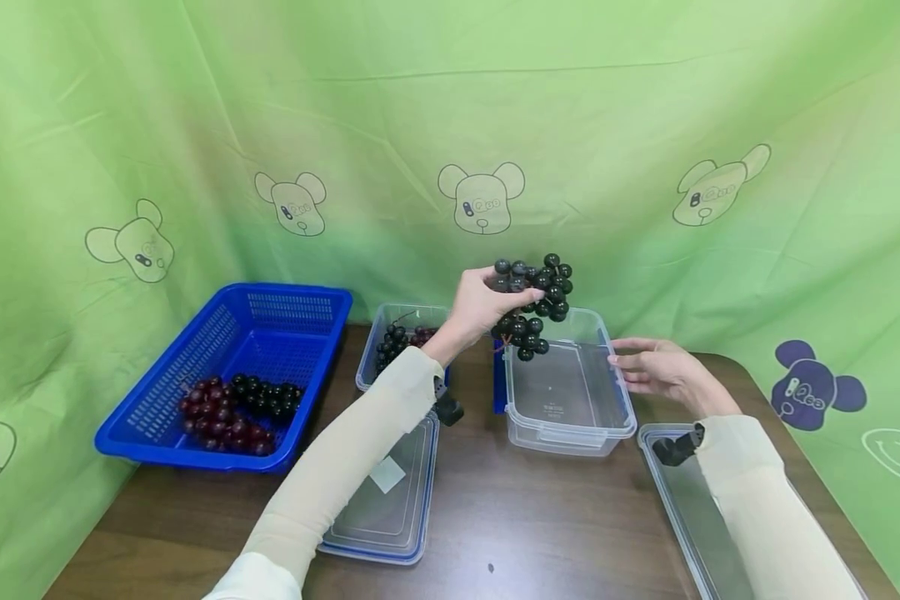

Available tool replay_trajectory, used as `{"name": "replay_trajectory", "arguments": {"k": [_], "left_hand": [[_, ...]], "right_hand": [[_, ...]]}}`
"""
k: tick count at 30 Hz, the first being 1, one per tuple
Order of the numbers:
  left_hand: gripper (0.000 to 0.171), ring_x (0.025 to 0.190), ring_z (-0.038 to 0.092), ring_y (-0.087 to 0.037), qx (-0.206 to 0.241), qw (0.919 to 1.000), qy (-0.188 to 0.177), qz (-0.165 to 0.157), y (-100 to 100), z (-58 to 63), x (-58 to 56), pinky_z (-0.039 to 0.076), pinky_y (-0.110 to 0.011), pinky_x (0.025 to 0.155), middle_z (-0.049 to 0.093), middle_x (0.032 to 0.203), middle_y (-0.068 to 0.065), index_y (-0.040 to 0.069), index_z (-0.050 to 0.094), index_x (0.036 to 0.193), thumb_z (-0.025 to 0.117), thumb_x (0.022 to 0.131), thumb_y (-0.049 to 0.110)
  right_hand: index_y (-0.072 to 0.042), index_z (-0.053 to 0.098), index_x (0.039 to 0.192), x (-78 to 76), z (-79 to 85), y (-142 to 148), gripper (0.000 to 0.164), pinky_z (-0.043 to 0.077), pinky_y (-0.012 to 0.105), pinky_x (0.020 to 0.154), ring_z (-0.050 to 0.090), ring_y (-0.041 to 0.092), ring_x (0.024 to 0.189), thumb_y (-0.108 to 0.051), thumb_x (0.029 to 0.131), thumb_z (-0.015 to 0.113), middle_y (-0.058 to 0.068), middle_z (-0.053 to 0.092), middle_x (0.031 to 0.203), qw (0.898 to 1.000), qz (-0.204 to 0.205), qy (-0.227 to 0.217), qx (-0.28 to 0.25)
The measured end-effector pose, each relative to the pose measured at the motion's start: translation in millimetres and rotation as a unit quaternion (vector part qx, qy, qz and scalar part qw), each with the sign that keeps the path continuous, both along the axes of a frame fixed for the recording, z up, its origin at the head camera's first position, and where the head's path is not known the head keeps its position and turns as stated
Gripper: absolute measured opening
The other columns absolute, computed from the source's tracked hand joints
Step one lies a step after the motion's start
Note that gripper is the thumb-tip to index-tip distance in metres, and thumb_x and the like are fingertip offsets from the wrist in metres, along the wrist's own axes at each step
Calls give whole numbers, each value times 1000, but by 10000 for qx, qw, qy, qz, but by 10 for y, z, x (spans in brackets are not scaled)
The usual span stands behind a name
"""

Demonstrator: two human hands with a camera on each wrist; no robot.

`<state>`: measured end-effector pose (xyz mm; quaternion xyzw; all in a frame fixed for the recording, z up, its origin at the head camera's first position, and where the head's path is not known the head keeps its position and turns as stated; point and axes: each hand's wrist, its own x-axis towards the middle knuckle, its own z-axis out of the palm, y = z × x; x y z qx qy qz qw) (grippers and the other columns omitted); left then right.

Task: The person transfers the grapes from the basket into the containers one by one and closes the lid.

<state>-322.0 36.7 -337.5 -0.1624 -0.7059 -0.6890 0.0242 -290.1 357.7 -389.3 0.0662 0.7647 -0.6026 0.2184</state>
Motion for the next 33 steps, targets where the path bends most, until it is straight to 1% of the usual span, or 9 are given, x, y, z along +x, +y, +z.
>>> {"name": "replay_trajectory", "arguments": {"k": [4,8,11,18,24,27,29,31,33], "left_hand": [[30,66,65,-8,6,9998,-97,149,161,-46,25,52,-21,59,81,88,-7,8,81,101,95,78,22],[27,65,59,-6,-45,9997,-194,143,304,-142,74,50,-21,59,75,78,6,11,81,96,95,78,25],[25,64,55,-6,-88,9995,-271,141,400,-246,114,48,-21,59,70,74,10,12,80,94,94,79,26],[25,62,54,-6,-372,9959,-710,426,604,-419,224,48,-22,58,63,69,11,14,76,87,94,79,28],[24,70,66,-7,-225,9912,-1145,620,755,-518,297,58,-22,68,70,78,7,13,75,88,95,78,23],[25,71,69,-10,-237,9878,-1379,680,821,-575,321,62,-26,70,74,81,2,12,76,89,96,77,20],[26,72,68,-10,-430,9851,-1493,733,856,-612,334,62,-27,71,76,83,0,11,76,88,97,75,20],[29,74,66,-9,-816,9819,-1533,756,882,-643,346,60,-27,71,77,85,-1,9,77,89,98,73,22],[34,74,62,-8,-1300,9764,-1553,755,901,-663,360,58,-27,70,75,85,-1,8,76,90,100,71,23]], "right_hand": [[-5,48,149,17,12,-5,50,63,25,81,72,7,83,-10,102,67,-9,74,90,10000,-24,-17,-4],[1,38,156,24,29,-4,62,63,25,82,72,6,84,-11,102,67,-9,75,91,10000,-16,6,87],[3,30,160,17,27,5,69,63,25,82,73,7,84,-10,103,66,-9,75,91,9999,29,42,94],[0,33,160,4,6,16,66,63,25,82,72,7,83,-9,103,65,-9,75,92,10000,17,-1,36],[0,33,160,3,-7,19,67,62,25,82,71,5,84,-10,103,65,-11,75,93,10000,45,17,56],[-3,40,156,10,-1,15,59,62,24,82,71,5,83,-10,103,65,-11,74,91,10000,29,17,57],[-9,48,149,11,-1,19,49,62,24,81,71,5,83,-10,103,65,-11,74,90,10000,15,15,54],[-12,51,144,11,-1,14,44,62,24,81,70,5,82,-11,103,66,-12,72,89,10000,3,9,58],[-10,51,146,6,-4,15,46,62,24,81,71,5,82,-11,103,66,-11,72,89,10000,-3,12,77]]}}
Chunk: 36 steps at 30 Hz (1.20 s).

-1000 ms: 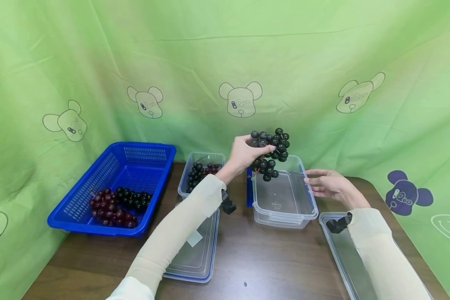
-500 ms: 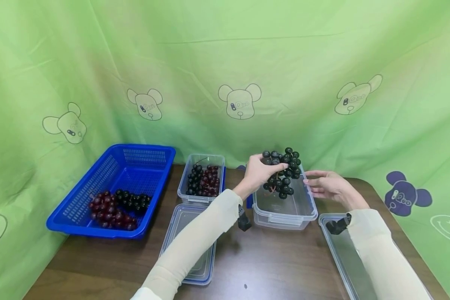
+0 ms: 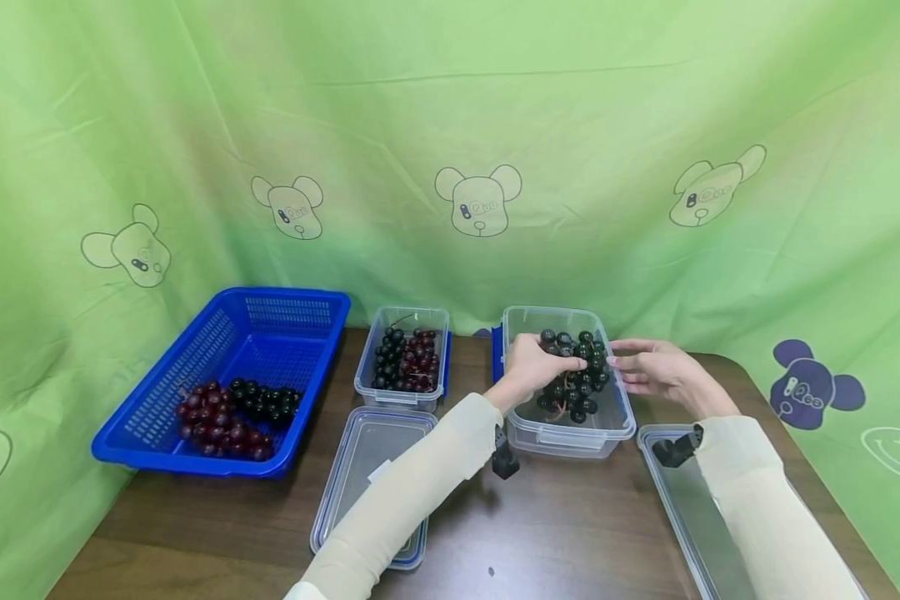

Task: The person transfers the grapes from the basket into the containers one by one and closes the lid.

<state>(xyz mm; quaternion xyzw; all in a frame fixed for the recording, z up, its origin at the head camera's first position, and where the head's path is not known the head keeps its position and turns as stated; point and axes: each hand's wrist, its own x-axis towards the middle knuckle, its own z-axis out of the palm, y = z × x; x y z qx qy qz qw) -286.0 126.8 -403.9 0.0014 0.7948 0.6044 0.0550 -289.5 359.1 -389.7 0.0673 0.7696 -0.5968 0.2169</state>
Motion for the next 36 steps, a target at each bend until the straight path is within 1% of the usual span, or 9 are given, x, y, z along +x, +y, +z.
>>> {"name": "replay_trajectory", "arguments": {"k": [3,6,10,13,16,20,26,31,36], "left_hand": [[40,73,58,-11,-661,9972,-150,-307,19,-9,29,55,-27,66,71,85,-2,5,73,91,102,67,21],[46,72,55,-13,-1343,9881,-364,-652,40,-10,57,52,-28,63,66,85,-2,5,70,93,102,66,22],[49,76,60,-17,-1964,9752,-609,-815,61,-2,78,58,-31,67,66,91,-4,4,69,99,101,69,27],[48,77,62,-19,-2050,9724,-732,-839,71,9,85,62,-36,69,66,93,-5,4,69,102,99,72,28],[47,78,59,-18,-2053,9720,-778,-843,78,23,97,62,-35,72,64,92,-5,4,69,101,99,72,28],[50,87,66,-21,-2159,9689,-826,-888,79,31,110,64,-38,79,69,101,-8,3,71,106,98,74,29],[47,93,68,-23,-2179,9640,-1035,-1121,84,-16,108,63,-41,87,71,103,-7,3,71,107,94,79,33],[48,95,65,-22,-2097,9645,-1157,-1111,91,-49,119,62,-41,94,68,105,-7,3,69,111,92,81,33],[46,93,66,-22,-2218,9626,-1052,-1142,74,-42,136,63,-41,89,69,105,-8,3,69,109,92,82,33]], "right_hand": [[-1,41,155,-8,6,-5,59,62,24,81,72,6,83,-11,103,66,-11,74,89,10000,2,15,43],[2,31,160,-15,13,-3,67,63,24,82,72,6,84,-10,104,65,-10,75,90,10000,3,9,67],[2,33,159,-14,34,-15,65,62,24,81,72,6,83,-9,103,65,-10,75,89,10000,-13,-11,60],[1,36,158,-7,50,-23,64,62,24,81,72,6,84,-10,103,66,-10,75,89,10000,-18,2,70],[-2,43,154,-1,54,-21,57,62,25,82,72,6,84,-10,102,67,-10,75,89,10000,-39,0,72],[-7,51,148,2,46,-14,49,63,25,82,72,6,83,-11,102,68,-10,75,88,10000,-68,10,32],[-10,55,142,2,34,-11,42,63,25,81,72,7,82,-11,102,68,-9,75,88,10000,-80,10,8],[-6,51,148,15,35,-18,49,63,25,81,72,6,83,-12,102,68,-10,75,89,9999,-74,11,70],[-3,47,151,25,36,-36,55,63,25,82,72,6,83,-12,101,69,-10,75,88,9999,-103,13,110]]}}
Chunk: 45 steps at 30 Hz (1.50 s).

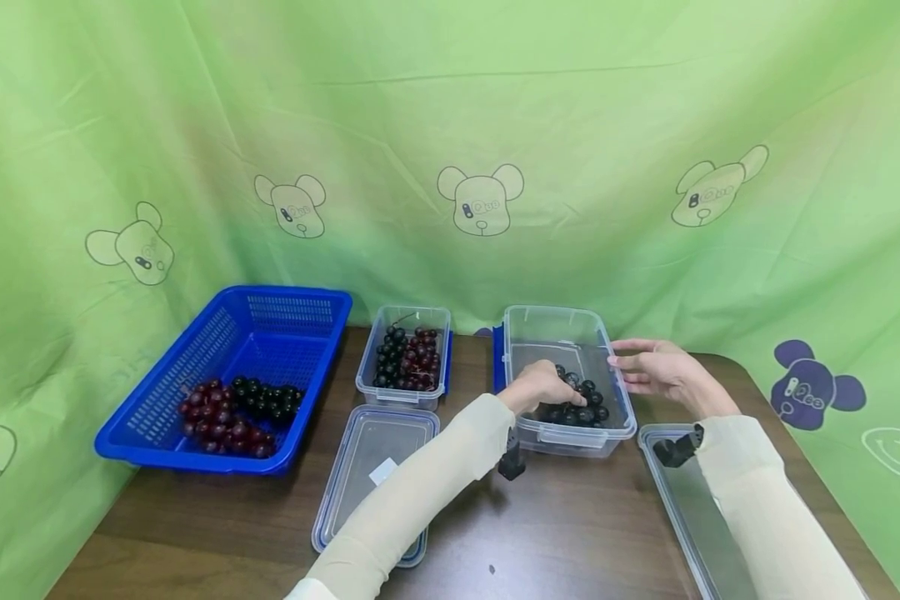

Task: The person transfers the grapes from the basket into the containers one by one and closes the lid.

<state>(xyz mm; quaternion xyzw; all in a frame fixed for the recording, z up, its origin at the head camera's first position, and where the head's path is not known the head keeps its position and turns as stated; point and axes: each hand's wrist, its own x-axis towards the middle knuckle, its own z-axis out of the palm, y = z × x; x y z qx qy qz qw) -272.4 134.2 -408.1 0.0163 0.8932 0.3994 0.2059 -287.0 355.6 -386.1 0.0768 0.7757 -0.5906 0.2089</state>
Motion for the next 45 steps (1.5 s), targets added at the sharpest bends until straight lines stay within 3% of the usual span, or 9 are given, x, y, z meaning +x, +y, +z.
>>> {"name": "replay_trajectory", "arguments": {"k": [8,11,24,26,29,33,37,42,45], "left_hand": [[38,85,57,-16,-847,9877,1030,-817,-82,117,-5,55,-26,72,65,113,-5,8,68,94,88,84,38],[36,80,55,-13,-1017,9802,1248,-1153,-126,180,-15,50,-24,70,63,97,-1,12,64,78,84,88,40],[41,53,40,-9,-563,9712,1416,-1830,-482,699,-101,41,-25,52,44,70,3,15,48,77,69,101,41],[35,62,51,-12,-628,9663,1606,-1912,-561,778,-101,49,-26,61,57,80,-1,10,58,90,68,102,42],[49,103,70,-20,-781,9600,1896,-1908,-691,883,-83,59,-32,92,70,124,-11,2,62,129,66,103,43],[62,136,62,-27,-819,9621,1890,-1784,-905,976,-62,51,-40,115,60,153,-13,2,53,150,65,103,42],[56,125,67,-25,-878,9616,1918,-1757,-1182,1035,-55,53,-41,111,65,147,-11,3,58,145,66,104,40],[48,76,66,-14,-1079,9573,1988,-1800,-1630,1089,-54,61,-35,83,76,123,-11,2,64,136,68,102,37],[44,71,66,-12,-1136,9561,2027,-1784,-1981,1117,-39,62,-35,79,78,115,-12,2,68,131,69,102,35]], "right_hand": [[2,38,157,-7,-1,5,64,62,25,82,72,6,84,-12,102,68,-11,75,89,10000,60,27,50],[3,35,158,-8,1,5,67,62,25,81,73,6,84,-12,102,68,-11,76,89,9999,72,52,92],[3,35,158,-28,2,-6,64,63,25,81,73,6,83,-10,103,65,-10,76,89,9999,116,24,38],[2,35,158,-25,2,-4,63,63,25,81,73,6,83,-10,104,65,-11,75,88,9999,125,21,39],[2,37,157,-16,2,-6,62,63,25,81,73,7,84,-11,103,66,-10,76,89,9999,114,27,40],[2,38,157,-5,-6,-11,63,63,25,82,74,6,84,-12,102,67,-10,76,89,9999,107,36,39],[3,34,159,0,-12,-8,69,63,25,82,73,6,84,-14,102,68,-11,76,89,9999,107,48,97],[3,33,159,-3,-14,20,70,63,25,83,74,5,85,-15,102,69,-11,76,89,9998,130,58,105],[1,35,159,3,-10,25,70,63,25,83,74,5,85,-15,101,70,-11,77,90,9999,138,30,54]]}}
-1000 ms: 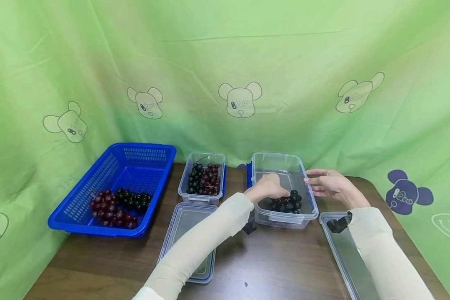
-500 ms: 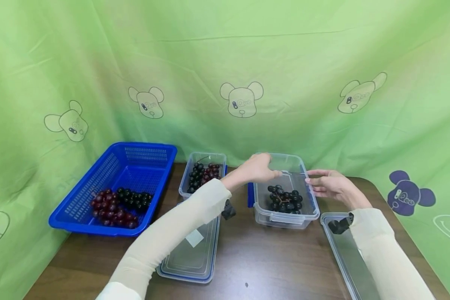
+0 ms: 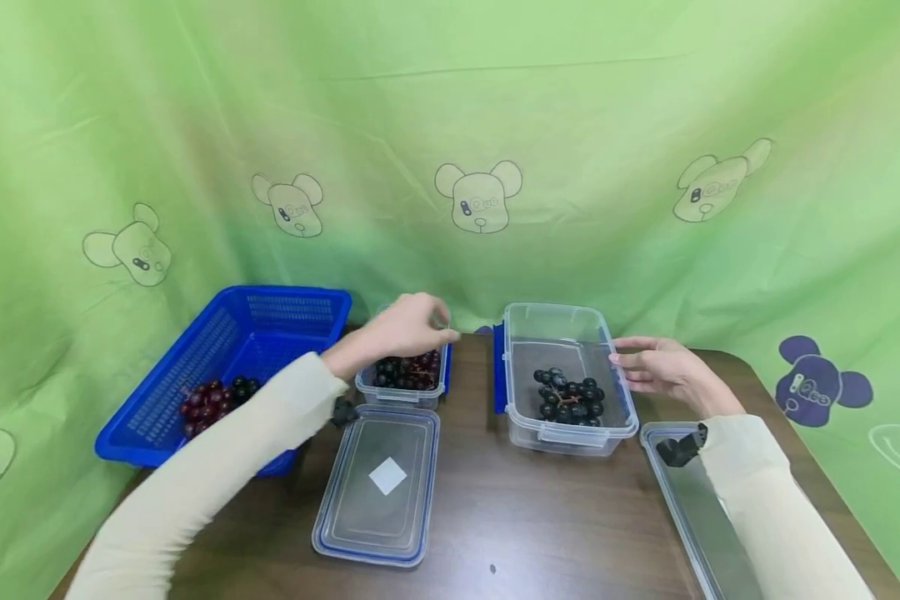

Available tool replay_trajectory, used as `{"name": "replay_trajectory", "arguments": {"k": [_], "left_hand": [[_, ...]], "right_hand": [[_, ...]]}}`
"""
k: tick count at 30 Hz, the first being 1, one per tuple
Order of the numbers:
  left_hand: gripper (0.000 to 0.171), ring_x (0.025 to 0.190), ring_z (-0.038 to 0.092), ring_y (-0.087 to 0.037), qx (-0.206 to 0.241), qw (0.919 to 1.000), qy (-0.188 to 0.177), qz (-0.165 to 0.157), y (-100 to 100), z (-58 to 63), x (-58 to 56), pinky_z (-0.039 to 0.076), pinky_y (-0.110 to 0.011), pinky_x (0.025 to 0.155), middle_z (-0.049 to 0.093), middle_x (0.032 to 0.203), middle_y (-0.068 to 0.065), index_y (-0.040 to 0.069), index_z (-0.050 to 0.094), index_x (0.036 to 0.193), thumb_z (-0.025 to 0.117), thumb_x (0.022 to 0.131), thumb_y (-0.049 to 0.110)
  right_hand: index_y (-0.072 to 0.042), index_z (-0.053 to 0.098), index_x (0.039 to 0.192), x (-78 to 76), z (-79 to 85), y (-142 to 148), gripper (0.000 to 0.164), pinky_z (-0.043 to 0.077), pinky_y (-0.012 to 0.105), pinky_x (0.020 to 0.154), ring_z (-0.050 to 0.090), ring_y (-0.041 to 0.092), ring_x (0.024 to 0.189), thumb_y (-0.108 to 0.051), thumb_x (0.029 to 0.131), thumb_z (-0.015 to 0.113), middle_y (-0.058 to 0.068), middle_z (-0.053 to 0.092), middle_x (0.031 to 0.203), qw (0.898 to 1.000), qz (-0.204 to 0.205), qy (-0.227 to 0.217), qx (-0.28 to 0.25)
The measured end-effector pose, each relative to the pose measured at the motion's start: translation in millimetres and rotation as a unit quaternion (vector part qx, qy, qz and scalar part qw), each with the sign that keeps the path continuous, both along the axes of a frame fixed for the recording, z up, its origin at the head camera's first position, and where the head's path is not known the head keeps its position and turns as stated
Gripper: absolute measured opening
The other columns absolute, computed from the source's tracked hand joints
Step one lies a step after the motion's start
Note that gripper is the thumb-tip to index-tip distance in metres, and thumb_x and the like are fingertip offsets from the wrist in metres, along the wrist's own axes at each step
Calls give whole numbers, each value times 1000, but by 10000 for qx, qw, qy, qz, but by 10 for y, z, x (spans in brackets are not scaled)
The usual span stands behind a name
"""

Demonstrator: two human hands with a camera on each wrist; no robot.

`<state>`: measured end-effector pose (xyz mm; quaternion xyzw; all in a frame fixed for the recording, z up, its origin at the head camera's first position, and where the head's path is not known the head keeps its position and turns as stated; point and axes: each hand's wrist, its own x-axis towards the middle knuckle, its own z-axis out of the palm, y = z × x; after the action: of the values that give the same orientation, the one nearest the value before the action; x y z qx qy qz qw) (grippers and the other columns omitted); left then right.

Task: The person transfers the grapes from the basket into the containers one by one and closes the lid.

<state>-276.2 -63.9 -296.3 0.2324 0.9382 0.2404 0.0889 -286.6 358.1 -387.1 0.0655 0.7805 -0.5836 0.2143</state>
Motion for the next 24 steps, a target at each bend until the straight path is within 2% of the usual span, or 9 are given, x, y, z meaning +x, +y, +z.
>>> {"name": "replay_trajectory", "arguments": {"k": [4,8,12,14,17,19,21,24], "left_hand": [[39,94,74,-20,-155,9996,239,-67,-493,0,-5,61,-42,94,78,118,-11,3,70,128,68,103,33],[34,107,73,-25,-495,9978,377,-230,-883,-1,45,59,-46,98,77,119,-11,5,70,128,67,103,29],[33,117,71,-32,-910,9938,521,-361,-1180,-42,108,58,-50,101,76,123,-15,3,70,127,69,102,25],[34,118,71,-33,-1274,9883,698,-458,-1315,-96,125,58,-50,101,74,126,-17,2,69,128,70,101,23],[36,114,72,-34,-1919,9744,971,-653,-1530,-209,133,60,-49,96,73,127,-16,3,69,129,75,97,18],[38,113,72,-33,-2230,9667,1017,-735,-1674,-289,135,61,-48,94,73,129,-15,5,69,129,78,94,16],[40,115,72,-34,-2299,9659,913,-766,-1810,-364,131,62,-49,93,72,130,-14,8,70,130,80,92,16],[45,122,69,-36,-2167,9717,647,-683,-1978,-463,117,60,-52,97,72,133,-14,11,70,131,83,90,22]], "right_hand": [[2,34,159,-20,-9,4,69,62,25,83,74,6,85,-13,101,69,-10,76,90,10000,13,-10,-1],[3,31,160,-38,-30,21,71,62,25,83,73,6,84,-13,101,69,-11,75,89,10000,60,-12,49],[3,30,160,-41,-30,20,73,62,25,83,73,6,84,-14,101,69,-10,76,89,10000,81,-3,42],[3,31,160,-36,-25,14,72,63,26,83,73,7,84,-13,101,69,-10,76,89,10000,78,5,37],[4,31,159,-25,-22,1,71,63,26,83,74,7,83,-13,101,69,-10,77,89,10000,74,25,28],[4,32,159,-19,-21,-8,71,63,26,83,74,7,83,-13,101,69,-10,77,89,10000,57,14,4],[4,32,159,-16,-19,-11,70,63,26,82,74,6,83,-12,101,69,-10,77,89,10000,35,16,-20],[3,33,159,-11,-7,-10,68,63,26,82,74,6,83,-12,101,68,-10,77,88,10000,21,13,-33]]}}
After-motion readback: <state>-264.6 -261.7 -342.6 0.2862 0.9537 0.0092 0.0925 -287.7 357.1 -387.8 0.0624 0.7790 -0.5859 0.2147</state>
